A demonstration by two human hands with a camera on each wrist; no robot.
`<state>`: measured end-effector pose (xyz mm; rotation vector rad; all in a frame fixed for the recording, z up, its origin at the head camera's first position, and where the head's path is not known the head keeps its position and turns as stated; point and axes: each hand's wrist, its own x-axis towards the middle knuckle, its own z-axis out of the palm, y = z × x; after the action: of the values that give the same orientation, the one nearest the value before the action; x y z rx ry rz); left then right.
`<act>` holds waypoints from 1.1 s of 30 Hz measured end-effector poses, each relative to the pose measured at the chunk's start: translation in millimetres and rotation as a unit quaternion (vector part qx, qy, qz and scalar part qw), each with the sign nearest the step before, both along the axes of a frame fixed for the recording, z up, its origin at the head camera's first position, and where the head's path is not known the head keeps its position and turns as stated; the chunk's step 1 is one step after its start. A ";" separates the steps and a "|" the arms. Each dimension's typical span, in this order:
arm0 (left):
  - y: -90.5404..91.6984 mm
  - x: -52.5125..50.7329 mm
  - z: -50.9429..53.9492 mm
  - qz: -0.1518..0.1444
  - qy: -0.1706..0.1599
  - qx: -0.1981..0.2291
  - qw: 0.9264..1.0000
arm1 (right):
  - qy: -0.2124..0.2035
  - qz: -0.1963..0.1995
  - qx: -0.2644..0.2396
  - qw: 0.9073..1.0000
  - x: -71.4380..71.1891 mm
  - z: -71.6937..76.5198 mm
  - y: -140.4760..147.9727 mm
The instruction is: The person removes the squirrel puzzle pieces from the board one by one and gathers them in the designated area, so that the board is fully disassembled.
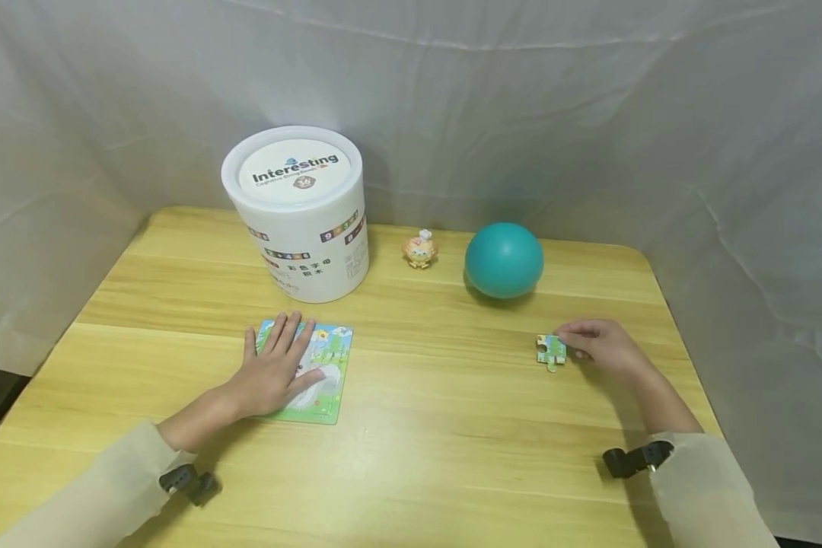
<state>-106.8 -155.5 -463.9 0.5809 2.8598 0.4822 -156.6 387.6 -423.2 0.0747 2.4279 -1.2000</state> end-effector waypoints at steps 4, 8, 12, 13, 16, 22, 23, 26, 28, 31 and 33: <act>0.2 -0.5 -0.5 -0.002 0.000 0.003 1.000 | 0.003 0.001 0.016 1.000 -2.4 -4.9 5.4; -0.3 -0.6 -3.5 -0.005 0.004 0.006 1.000 | 0.013 -0.001 0.044 0.999 -3.9 -8.6 8.0; -0.4 -0.5 -5.0 -0.004 0.003 0.002 1.000 | 0.023 -0.002 0.064 0.998 -4.2 -10.6 7.0; -0.2 -0.6 -4.7 -0.004 0.002 -0.002 1.000 | 0.026 -0.003 0.068 0.997 -4.1 -10.9 6.0; 0.2 -0.3 -3.0 -0.002 0.003 -0.003 1.000 | 0.031 -0.005 0.073 0.997 -3.9 -11.7 4.8; 0.6 -0.7 -2.6 -0.002 0.000 -0.002 1.000 | 0.038 -0.011 0.077 0.996 -2.8 -13.0 5.7; 0.6 -0.7 -2.9 -0.002 0.000 -0.002 1.000 | 0.039 -0.012 0.076 0.996 -2.6 -13.4 6.0; 0.5 -1.1 -3.6 0.000 -0.002 0.000 1.000 | 0.043 -0.013 0.075 0.996 -2.3 -14.3 6.3; 0.1 -1.3 -3.5 0.001 -0.004 0.004 1.000 | 0.047 -0.012 0.079 0.996 -2.0 -14.4 5.6; -0.5 -2.2 -2.2 0.006 -0.008 0.010 1.000 | 0.056 -0.010 0.080 0.995 -0.4 -12.5 1.4; -1.2 -2.8 -0.9 0.011 -0.011 0.016 1.000 | 0.066 -0.004 0.077 0.995 1.2 -9.7 -3.5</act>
<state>-109.6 -156.7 -464.9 0.5478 2.8446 0.5356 -155.4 384.0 -432.9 0.0519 2.6336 -1.0500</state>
